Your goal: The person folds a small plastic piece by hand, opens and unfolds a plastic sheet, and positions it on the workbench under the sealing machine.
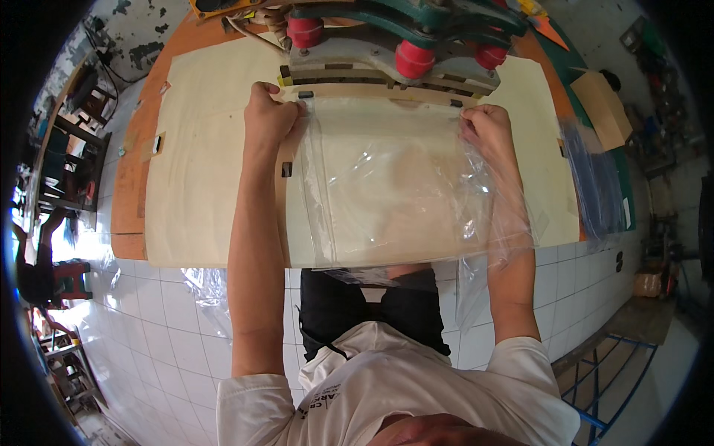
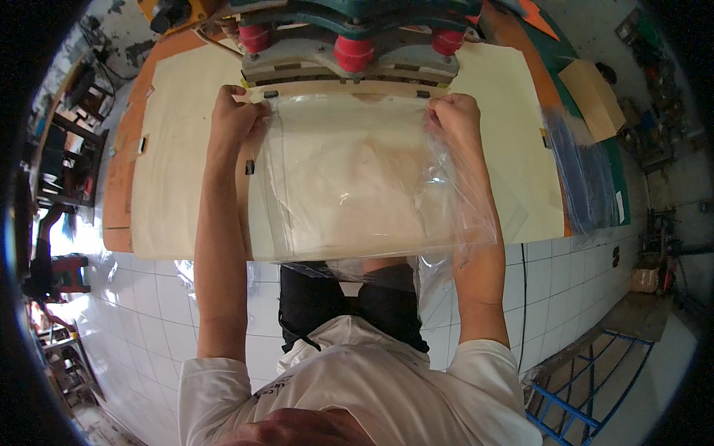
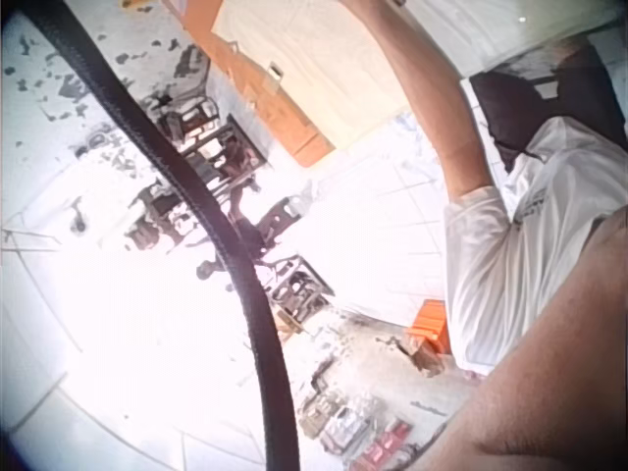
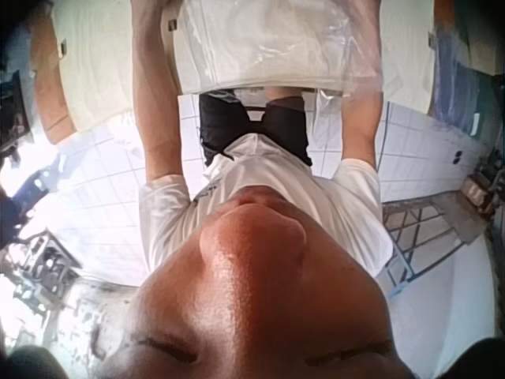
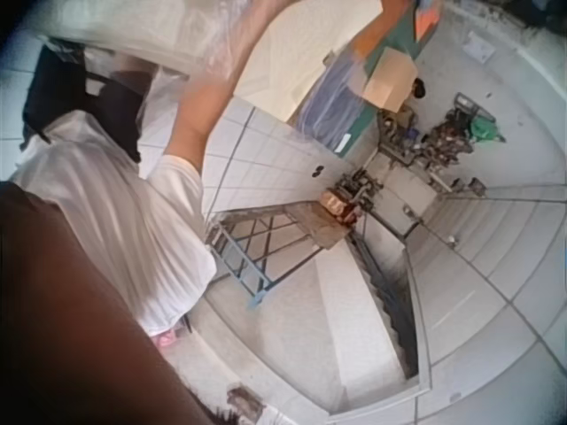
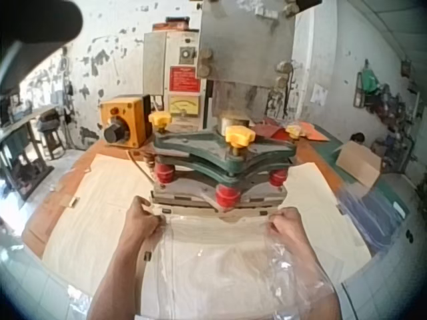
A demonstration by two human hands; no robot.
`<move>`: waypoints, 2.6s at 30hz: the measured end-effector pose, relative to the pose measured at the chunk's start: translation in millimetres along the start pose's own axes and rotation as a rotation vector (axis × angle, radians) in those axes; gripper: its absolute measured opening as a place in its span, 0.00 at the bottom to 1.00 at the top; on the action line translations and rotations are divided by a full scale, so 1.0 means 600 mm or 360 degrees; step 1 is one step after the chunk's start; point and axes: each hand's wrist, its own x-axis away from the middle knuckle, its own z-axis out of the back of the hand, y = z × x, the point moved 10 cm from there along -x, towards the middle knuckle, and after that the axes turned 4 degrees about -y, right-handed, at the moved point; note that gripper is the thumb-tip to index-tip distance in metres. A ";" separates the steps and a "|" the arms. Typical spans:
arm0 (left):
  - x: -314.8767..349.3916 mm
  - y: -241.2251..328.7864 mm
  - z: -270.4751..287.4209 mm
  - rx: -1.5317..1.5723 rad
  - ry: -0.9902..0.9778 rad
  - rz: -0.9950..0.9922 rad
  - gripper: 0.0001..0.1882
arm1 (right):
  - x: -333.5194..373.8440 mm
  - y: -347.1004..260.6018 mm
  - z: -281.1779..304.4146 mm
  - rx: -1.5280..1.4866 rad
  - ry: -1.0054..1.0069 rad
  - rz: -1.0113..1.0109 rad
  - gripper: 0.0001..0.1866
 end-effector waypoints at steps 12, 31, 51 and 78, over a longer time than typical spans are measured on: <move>-0.001 -0.002 0.002 -0.0004 0.0005 0.0024 0.24 | 0.001 -0.002 -0.006 -0.0114 -0.0059 -0.0002 0.05; -0.007 -0.007 0.000 0.0038 0.0015 0.0012 0.27 | 0.006 -0.008 0.003 -0.0062 0.0080 -0.0021 0.28; 0.006 0.000 0.011 -0.0037 0.0079 0.0055 0.26 | 0.013 -0.010 -0.002 -0.0019 0.0113 -0.0082 0.26; 0.007 0.006 0.008 -0.0055 0.0040 0.0034 0.27 | 0.007 -0.008 -0.001 -0.0106 0.0082 -0.0020 0.23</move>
